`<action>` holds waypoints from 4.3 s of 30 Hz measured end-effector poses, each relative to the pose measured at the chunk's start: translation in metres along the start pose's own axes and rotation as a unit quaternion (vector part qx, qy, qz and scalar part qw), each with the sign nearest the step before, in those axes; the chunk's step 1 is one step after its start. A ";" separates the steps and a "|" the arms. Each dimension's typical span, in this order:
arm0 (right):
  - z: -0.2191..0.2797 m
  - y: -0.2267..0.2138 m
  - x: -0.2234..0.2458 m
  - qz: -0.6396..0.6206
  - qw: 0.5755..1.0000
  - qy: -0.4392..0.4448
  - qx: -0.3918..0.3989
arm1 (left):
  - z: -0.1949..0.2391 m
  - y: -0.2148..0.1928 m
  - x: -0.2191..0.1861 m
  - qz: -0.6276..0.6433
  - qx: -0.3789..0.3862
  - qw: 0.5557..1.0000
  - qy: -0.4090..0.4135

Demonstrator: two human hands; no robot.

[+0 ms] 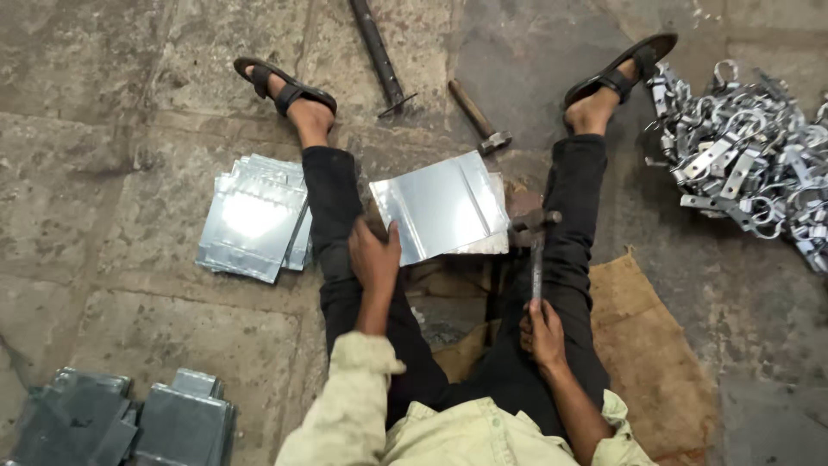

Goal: The person sits on the floor and uses a hammer to strike a metal sheet placed on an anvil block, bending the edges and flattening the surface before setting it aside.

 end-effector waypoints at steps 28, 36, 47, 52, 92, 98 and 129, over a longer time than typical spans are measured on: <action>0.046 0.065 0.073 0.358 0.931 -0.077 -0.008 | 0.042 0.148 0.116 0.501 0.144 0.833 -0.189; 0.151 -0.001 0.238 -0.082 0.842 -0.515 0.140 | 0.040 0.144 0.117 0.406 0.149 0.889 -0.153; 0.013 0.016 0.042 0.379 0.921 -0.076 -0.051 | 0.034 0.137 0.106 0.418 0.134 0.897 -0.055; 0.105 0.026 0.180 0.376 0.862 -0.328 -0.091 | 0.030 0.129 0.100 0.373 0.137 0.914 -0.075; 0.083 0.044 0.172 0.254 0.884 -0.391 0.023 | 0.033 0.129 0.100 0.314 0.173 0.924 -0.134; 0.149 0.062 0.256 -0.119 0.765 -0.601 0.198 | 0.025 0.119 0.089 0.296 0.187 0.924 -0.151; 0.020 0.033 0.082 0.152 0.986 -0.074 0.003 | 0.025 0.140 0.102 0.302 0.169 0.933 -0.097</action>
Point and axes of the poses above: each hand's wrist, its own z-axis away from the middle knuckle, its own y-axis out of the palm, x = y × z, the point moved 7 cm from there along -z, towards the middle knuckle, and after that the axes turned 5 degrees about y, right-handed, at the moved point
